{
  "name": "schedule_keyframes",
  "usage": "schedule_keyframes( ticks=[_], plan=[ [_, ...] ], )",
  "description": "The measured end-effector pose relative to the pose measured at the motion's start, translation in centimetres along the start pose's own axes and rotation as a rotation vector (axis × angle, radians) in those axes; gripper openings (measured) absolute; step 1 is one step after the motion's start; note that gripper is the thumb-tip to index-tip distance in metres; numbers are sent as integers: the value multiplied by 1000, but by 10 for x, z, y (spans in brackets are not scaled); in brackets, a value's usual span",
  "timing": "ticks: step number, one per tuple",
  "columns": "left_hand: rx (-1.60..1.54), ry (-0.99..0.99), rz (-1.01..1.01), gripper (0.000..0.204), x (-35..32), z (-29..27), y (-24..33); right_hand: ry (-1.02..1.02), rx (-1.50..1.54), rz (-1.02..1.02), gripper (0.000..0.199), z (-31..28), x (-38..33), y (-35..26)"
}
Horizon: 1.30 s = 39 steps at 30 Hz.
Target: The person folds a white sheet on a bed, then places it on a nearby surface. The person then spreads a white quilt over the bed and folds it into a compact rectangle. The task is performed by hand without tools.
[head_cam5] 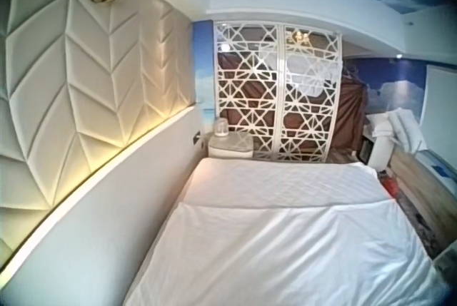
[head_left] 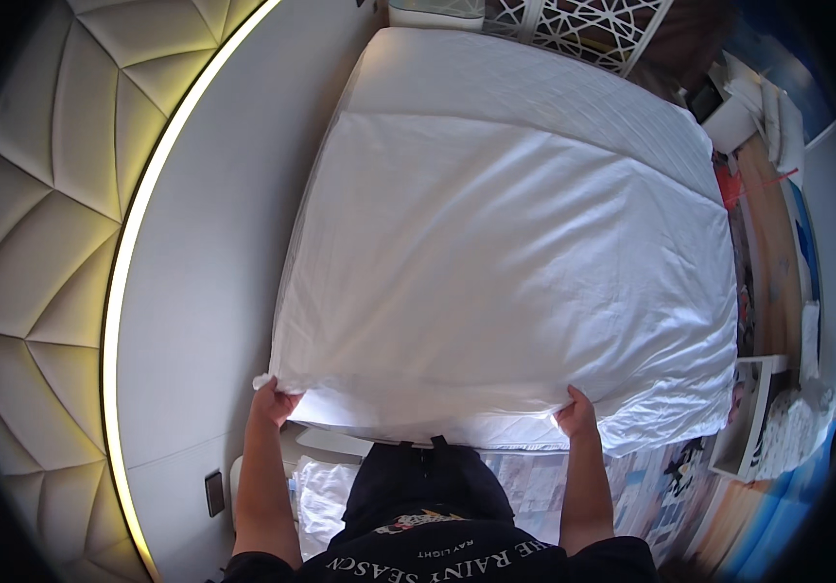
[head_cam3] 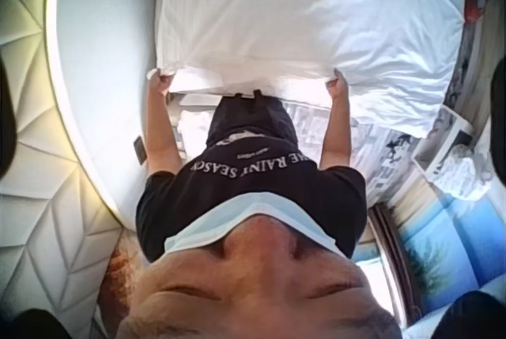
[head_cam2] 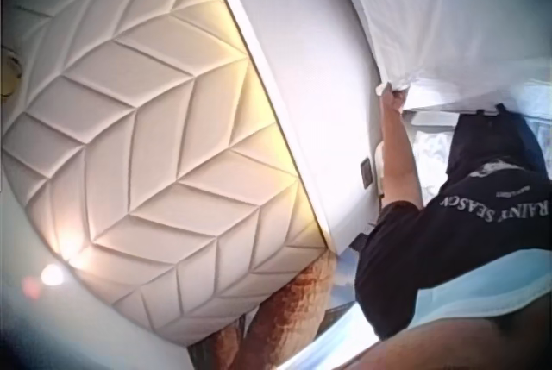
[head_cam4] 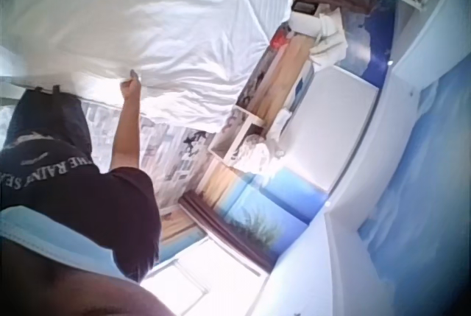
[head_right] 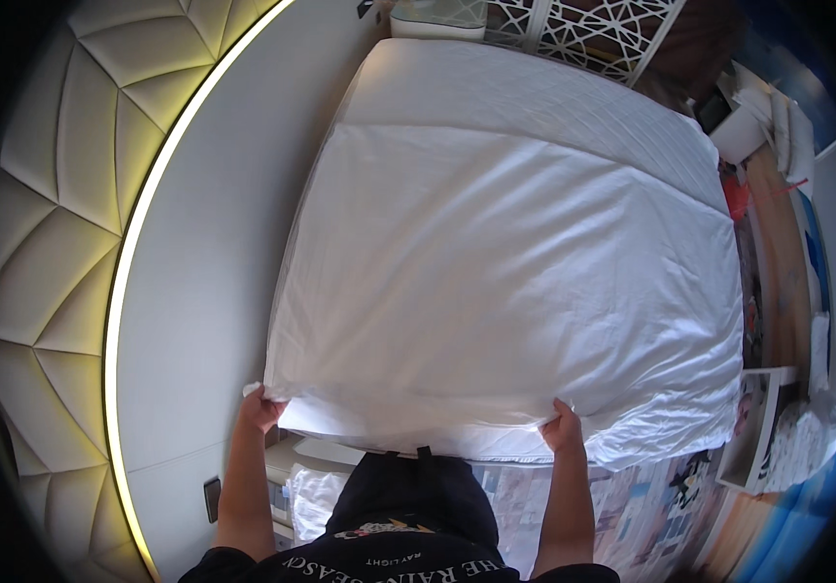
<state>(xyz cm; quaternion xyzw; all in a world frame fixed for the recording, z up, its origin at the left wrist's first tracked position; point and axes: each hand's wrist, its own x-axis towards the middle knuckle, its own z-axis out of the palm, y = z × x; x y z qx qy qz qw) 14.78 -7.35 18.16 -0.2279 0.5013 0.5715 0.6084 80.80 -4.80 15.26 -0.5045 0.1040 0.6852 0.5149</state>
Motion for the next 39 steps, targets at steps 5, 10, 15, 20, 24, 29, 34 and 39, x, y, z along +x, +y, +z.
schedule_keyframes(
  ticks=[5,10,15,20,24,29,34,39],
  plan=[
    [-192,-188,112,39,22,51,26,-120,-235,47,31,120,43,-45],
    [-95,-324,246,33,74,187,58,-91,-197,-201,23,178,174,-147],
    [35,-480,471,37,121,348,119,-176,-240,-459,17,307,244,-258],
    [64,-531,600,60,155,434,124,-359,-244,-586,51,422,243,-231],
    [613,-363,694,66,265,387,72,-510,-499,-457,58,417,314,-169],
    [1430,58,1625,40,301,258,-82,-635,-543,-266,45,324,330,-16],
    [828,877,963,80,292,167,-101,-245,-608,53,33,186,247,86],
    [293,168,480,57,307,159,-44,108,-338,118,42,116,219,96]
  ],
)
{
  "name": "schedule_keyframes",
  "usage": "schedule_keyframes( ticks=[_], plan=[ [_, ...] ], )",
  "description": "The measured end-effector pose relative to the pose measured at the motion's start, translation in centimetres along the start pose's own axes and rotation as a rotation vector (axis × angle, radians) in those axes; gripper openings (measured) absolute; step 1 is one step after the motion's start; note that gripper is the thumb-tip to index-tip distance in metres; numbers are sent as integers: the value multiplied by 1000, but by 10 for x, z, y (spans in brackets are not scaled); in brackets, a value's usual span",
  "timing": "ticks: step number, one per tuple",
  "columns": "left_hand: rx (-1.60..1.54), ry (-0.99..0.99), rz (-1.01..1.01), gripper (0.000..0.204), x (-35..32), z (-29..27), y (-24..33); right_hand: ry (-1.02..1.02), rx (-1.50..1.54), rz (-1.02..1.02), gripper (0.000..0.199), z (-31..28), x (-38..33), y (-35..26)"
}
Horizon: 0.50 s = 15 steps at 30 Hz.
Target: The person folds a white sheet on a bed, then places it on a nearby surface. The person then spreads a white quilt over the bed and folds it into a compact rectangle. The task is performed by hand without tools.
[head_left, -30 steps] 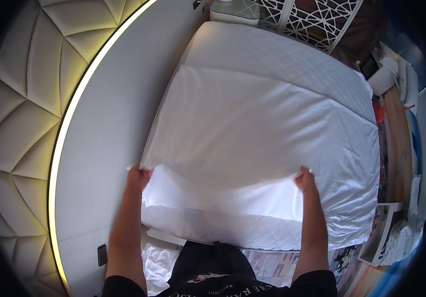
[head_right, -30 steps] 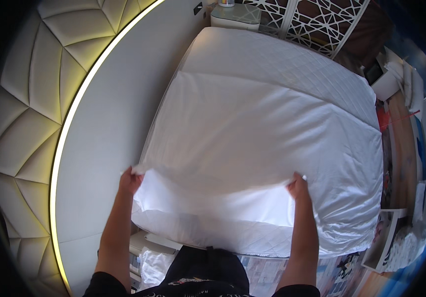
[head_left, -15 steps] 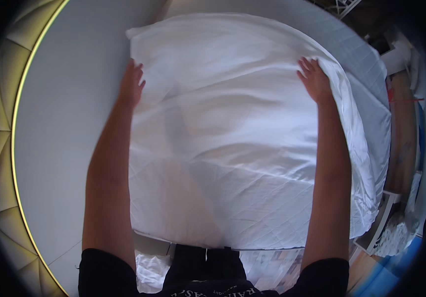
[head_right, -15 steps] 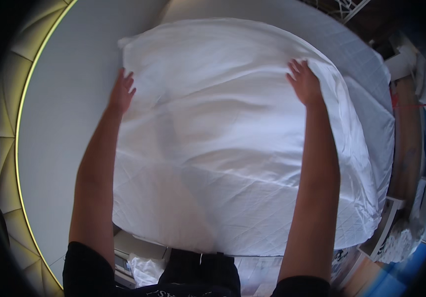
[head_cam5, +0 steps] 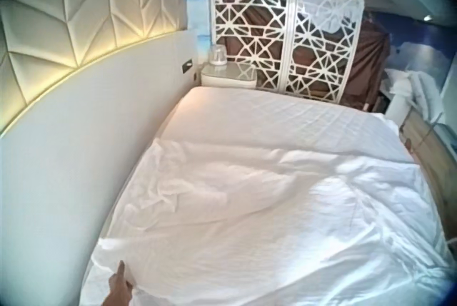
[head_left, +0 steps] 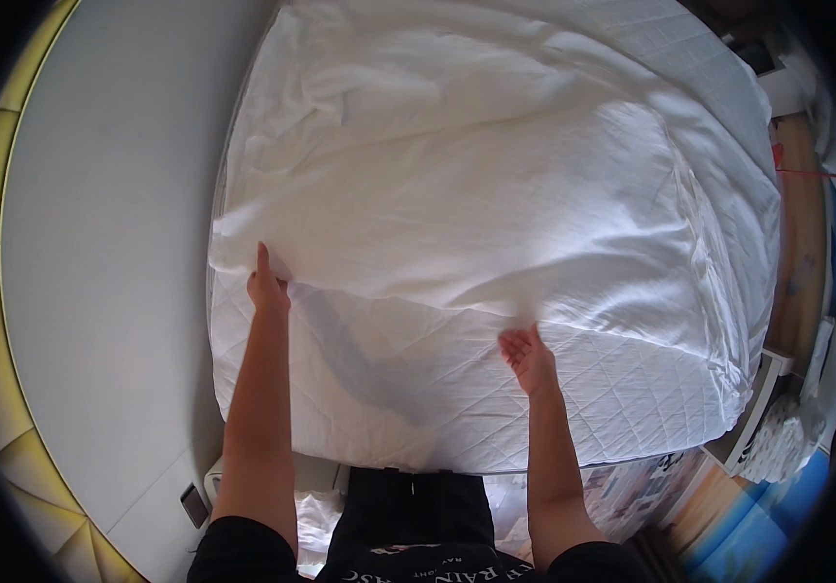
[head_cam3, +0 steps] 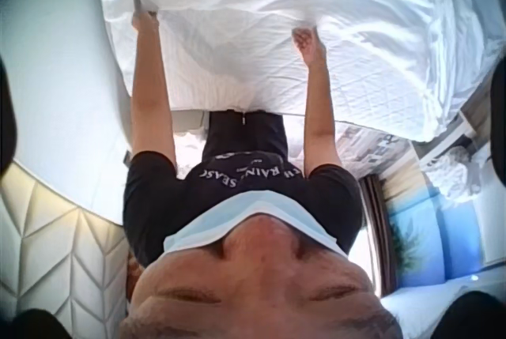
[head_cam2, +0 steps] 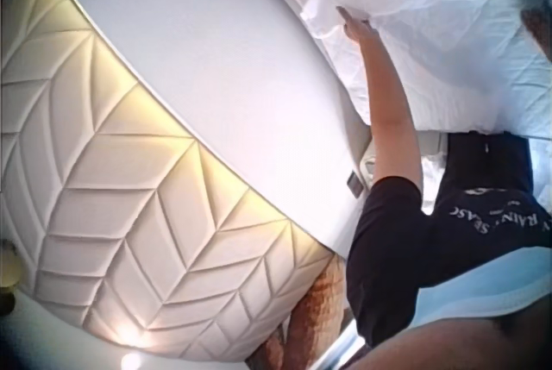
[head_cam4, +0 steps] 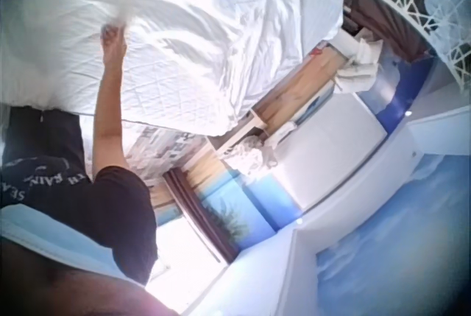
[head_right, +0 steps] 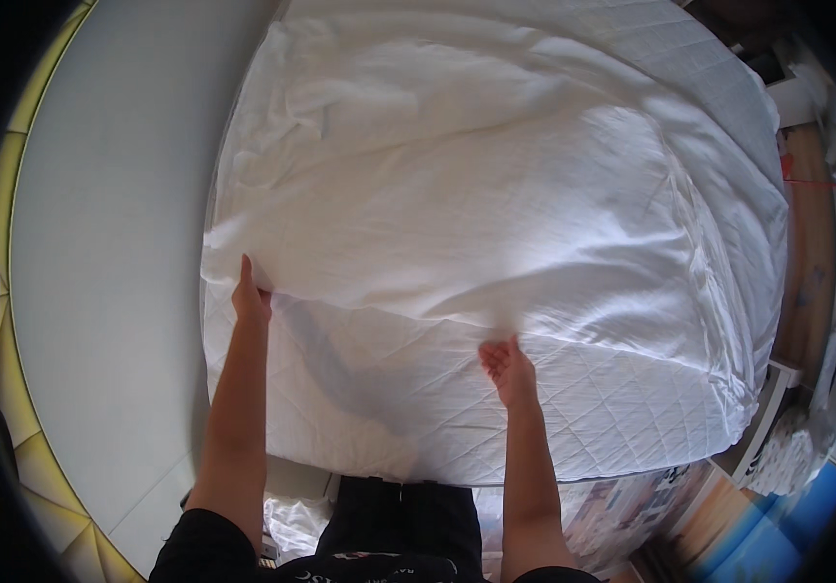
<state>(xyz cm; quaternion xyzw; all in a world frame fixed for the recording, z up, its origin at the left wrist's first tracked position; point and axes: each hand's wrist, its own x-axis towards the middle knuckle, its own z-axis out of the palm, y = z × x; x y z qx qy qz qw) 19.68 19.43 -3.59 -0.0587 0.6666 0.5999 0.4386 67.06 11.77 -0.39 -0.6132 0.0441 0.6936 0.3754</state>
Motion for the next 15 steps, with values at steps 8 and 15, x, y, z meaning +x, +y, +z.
schedule_keyframes(
  ticks=[8,15],
  plan=[
    [112,103,35,37,-1,-3,8,19,444,-166,27,-33,35,-32],
    [247,205,273,48,-16,-107,9,-24,326,-276,26,-28,-33,-2]
  ],
)
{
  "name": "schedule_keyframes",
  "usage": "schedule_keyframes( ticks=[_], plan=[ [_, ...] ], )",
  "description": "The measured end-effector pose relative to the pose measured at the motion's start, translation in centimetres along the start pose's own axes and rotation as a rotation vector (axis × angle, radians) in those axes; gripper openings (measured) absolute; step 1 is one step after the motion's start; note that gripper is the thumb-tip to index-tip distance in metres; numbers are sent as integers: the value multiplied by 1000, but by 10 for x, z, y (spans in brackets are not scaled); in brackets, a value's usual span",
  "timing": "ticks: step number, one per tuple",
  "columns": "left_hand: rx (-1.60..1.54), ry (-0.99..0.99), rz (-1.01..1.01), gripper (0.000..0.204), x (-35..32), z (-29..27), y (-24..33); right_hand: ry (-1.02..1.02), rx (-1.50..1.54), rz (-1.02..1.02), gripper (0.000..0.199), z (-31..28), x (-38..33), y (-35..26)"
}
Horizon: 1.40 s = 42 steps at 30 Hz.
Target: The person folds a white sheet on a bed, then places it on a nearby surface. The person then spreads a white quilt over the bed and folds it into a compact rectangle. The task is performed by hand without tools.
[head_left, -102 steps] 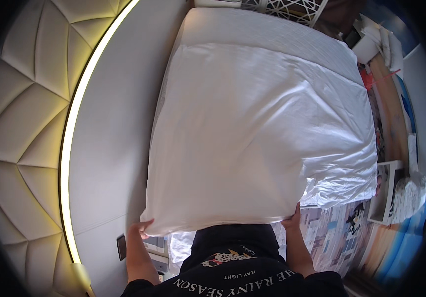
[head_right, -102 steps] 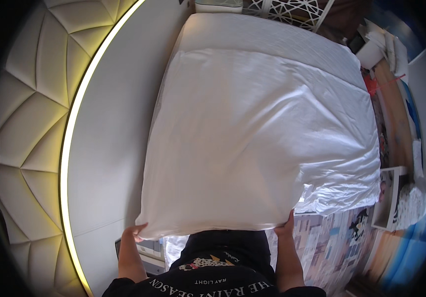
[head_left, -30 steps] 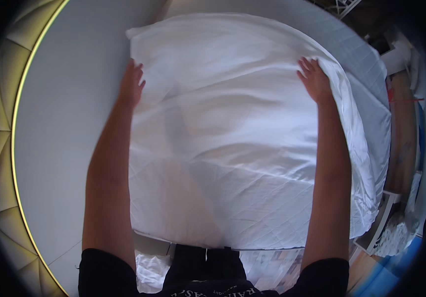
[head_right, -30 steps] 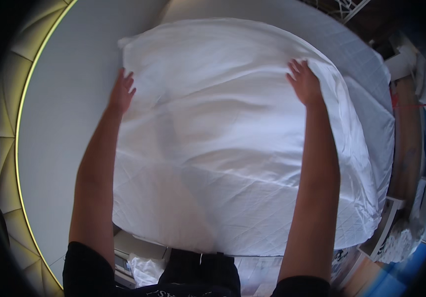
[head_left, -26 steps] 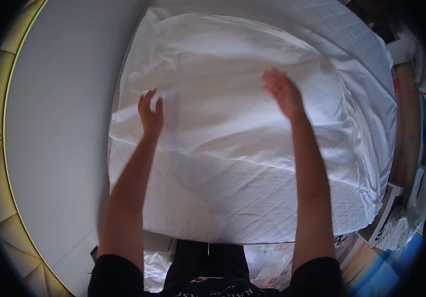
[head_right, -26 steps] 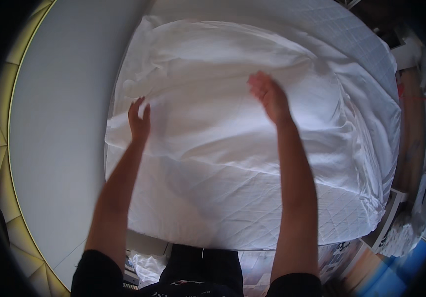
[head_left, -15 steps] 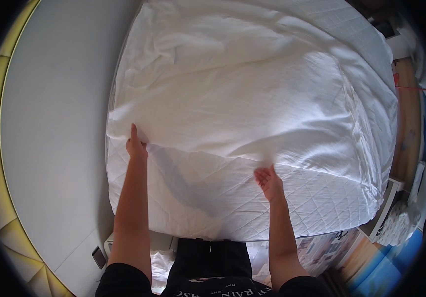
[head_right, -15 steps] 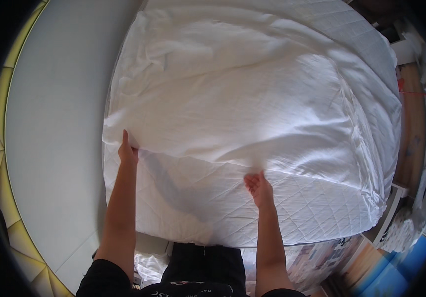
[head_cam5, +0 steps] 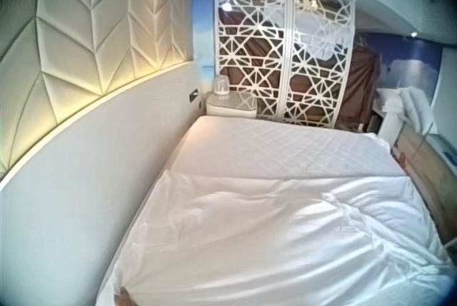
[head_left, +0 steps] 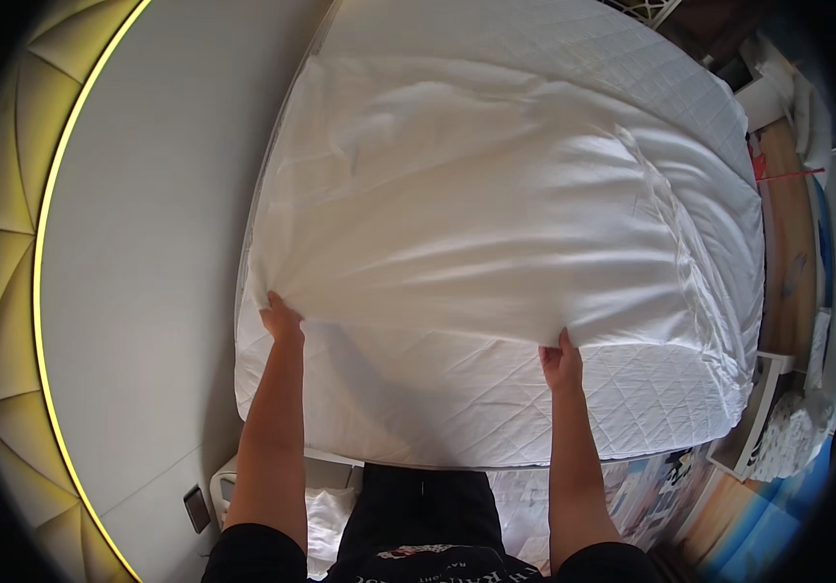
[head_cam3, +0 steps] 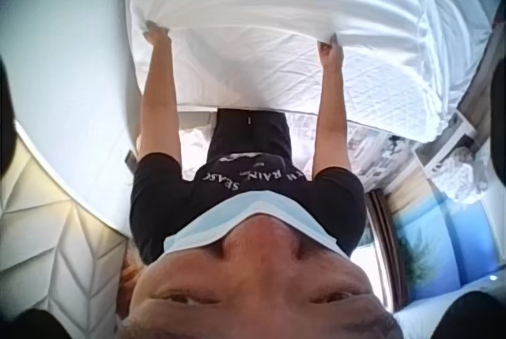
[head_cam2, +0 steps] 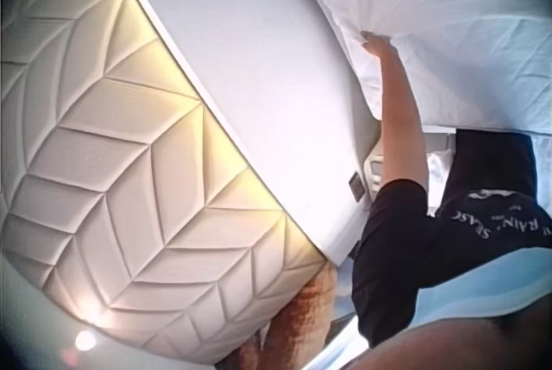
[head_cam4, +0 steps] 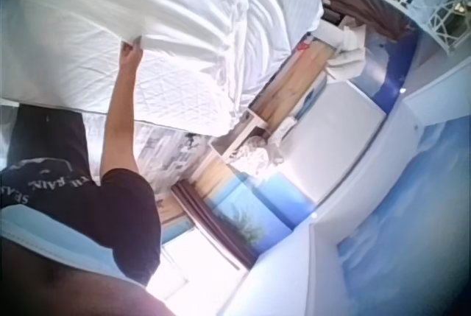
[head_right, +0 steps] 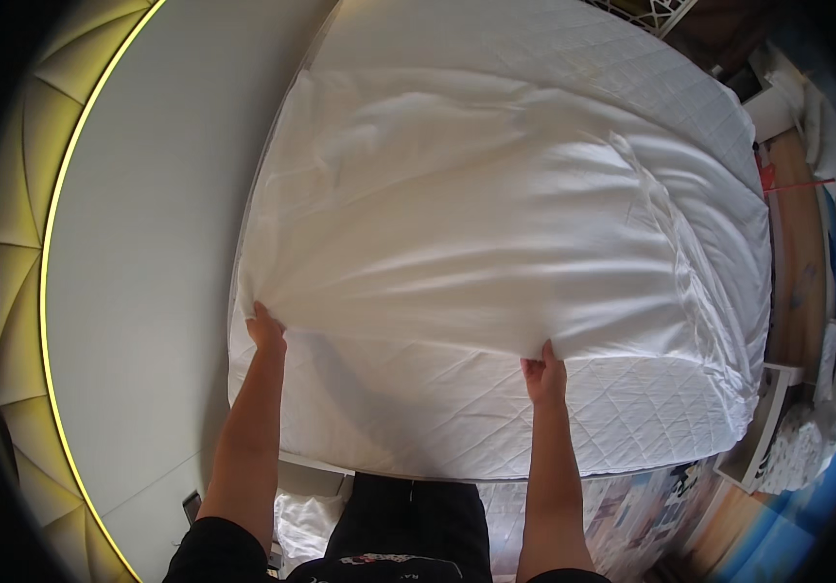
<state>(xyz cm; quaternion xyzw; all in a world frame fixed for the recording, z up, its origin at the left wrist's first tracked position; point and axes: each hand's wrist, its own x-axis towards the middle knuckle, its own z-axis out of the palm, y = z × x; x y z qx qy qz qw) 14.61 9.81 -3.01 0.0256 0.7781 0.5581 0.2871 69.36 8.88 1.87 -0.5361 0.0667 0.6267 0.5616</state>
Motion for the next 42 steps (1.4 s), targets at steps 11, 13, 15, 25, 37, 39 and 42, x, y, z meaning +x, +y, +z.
schedule_keyframes(
  ticks=[11,13,15,25,37,39,42],
  plan=[
    [240,243,-199,48,-115,-175,-72,225,-119,125,28,-145,-147,68],
    [253,262,-222,46,-136,-202,-84,213,-170,190,29,-162,-158,71],
    [180,208,-203,44,-147,-230,-98,198,-218,235,30,-173,-167,69],
    [607,520,-172,78,-162,-263,-143,251,-1295,604,34,-180,-134,94],
    [1088,-174,550,61,-115,-150,-18,-887,-1370,-667,10,225,-57,230],
    [1059,-221,562,54,-103,-136,-10,-852,-1401,-995,11,270,-11,255],
    [1002,-272,544,40,-97,-133,6,-820,-1442,-1164,16,324,21,273]
  ],
)
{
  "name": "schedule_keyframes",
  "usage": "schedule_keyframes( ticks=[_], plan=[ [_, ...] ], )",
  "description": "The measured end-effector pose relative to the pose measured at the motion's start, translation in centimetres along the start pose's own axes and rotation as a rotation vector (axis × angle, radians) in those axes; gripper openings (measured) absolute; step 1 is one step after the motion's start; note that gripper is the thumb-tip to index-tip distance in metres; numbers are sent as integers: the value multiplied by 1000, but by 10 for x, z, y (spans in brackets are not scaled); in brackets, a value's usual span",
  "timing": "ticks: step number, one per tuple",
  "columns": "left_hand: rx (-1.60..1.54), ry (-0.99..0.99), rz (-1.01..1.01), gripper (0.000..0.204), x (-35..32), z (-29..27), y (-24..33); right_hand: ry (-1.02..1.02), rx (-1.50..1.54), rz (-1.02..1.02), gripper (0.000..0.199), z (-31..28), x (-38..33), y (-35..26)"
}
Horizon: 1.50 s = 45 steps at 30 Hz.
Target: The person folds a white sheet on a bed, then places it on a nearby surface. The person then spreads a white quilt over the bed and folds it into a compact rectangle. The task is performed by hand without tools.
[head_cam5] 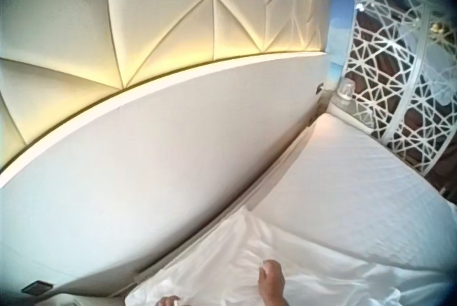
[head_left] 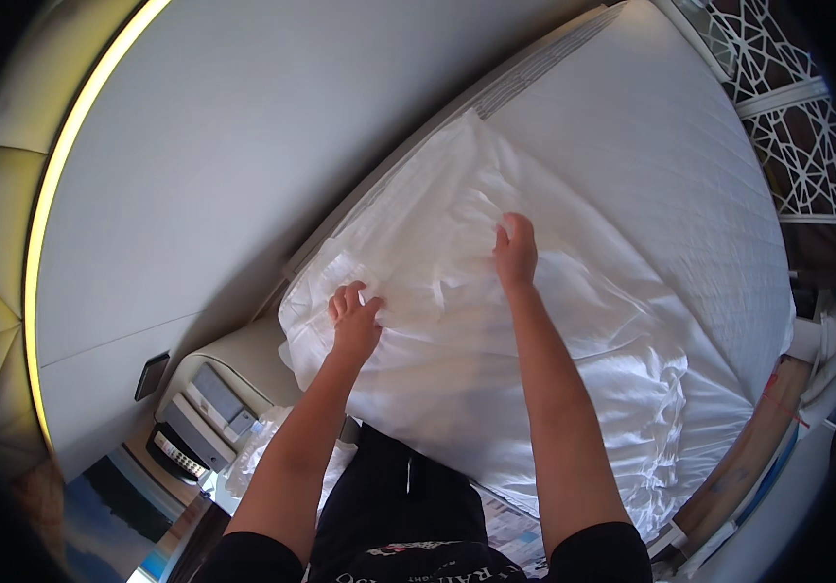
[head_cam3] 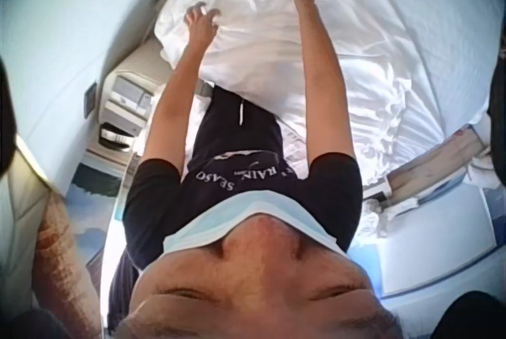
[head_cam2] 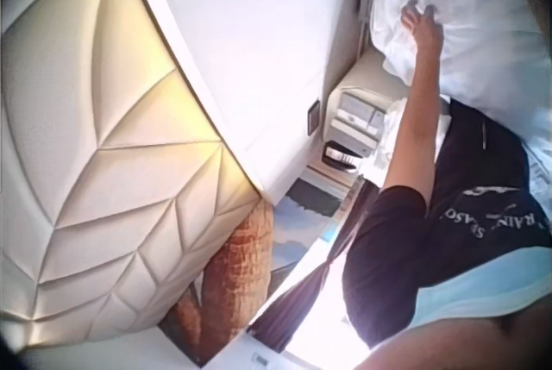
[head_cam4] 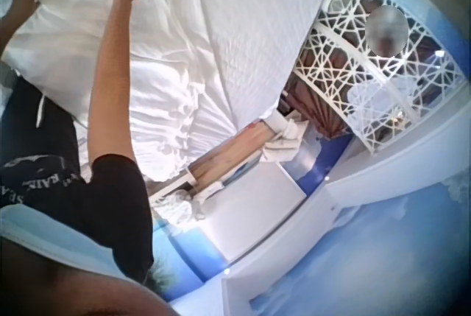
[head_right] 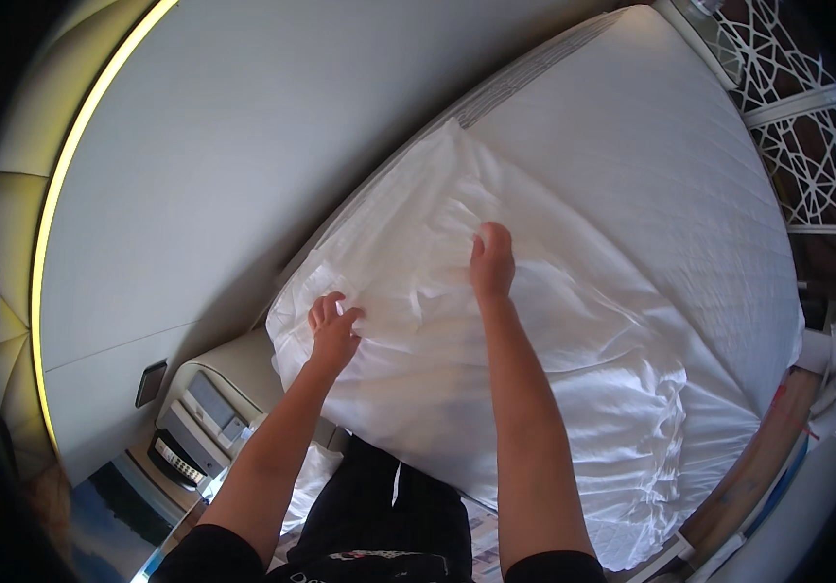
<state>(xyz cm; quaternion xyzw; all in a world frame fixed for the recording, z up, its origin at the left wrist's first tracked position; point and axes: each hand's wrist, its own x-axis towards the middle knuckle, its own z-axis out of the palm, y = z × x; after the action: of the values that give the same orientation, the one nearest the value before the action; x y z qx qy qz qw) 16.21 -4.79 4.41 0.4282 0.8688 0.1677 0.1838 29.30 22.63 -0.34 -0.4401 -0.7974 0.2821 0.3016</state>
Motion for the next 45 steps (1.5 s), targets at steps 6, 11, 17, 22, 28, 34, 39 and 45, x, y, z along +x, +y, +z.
schedule_keyframes(
  ticks=[6,11,17,22,28,34,39,45],
  plan=[
    [-142,2,47,19,16,1,-25,-258,-102,-137,16,21,47,38],
    [-109,57,-60,14,30,-1,-44,-80,220,209,15,18,92,22],
    [-61,63,-138,12,45,2,-38,-475,211,575,20,16,108,12],
    [-231,139,-159,56,56,3,-21,-418,188,391,22,-7,128,-3],
    [-250,-64,-22,89,70,-22,3,-351,369,228,26,-51,164,-70],
    [-352,42,-133,61,77,2,9,-245,286,265,33,-61,191,-68],
    [-178,-180,-280,36,58,-1,-11,-298,316,255,33,-24,205,-54],
    [-246,-411,-294,36,13,-36,-69,-339,132,177,30,45,219,-45]
  ],
)
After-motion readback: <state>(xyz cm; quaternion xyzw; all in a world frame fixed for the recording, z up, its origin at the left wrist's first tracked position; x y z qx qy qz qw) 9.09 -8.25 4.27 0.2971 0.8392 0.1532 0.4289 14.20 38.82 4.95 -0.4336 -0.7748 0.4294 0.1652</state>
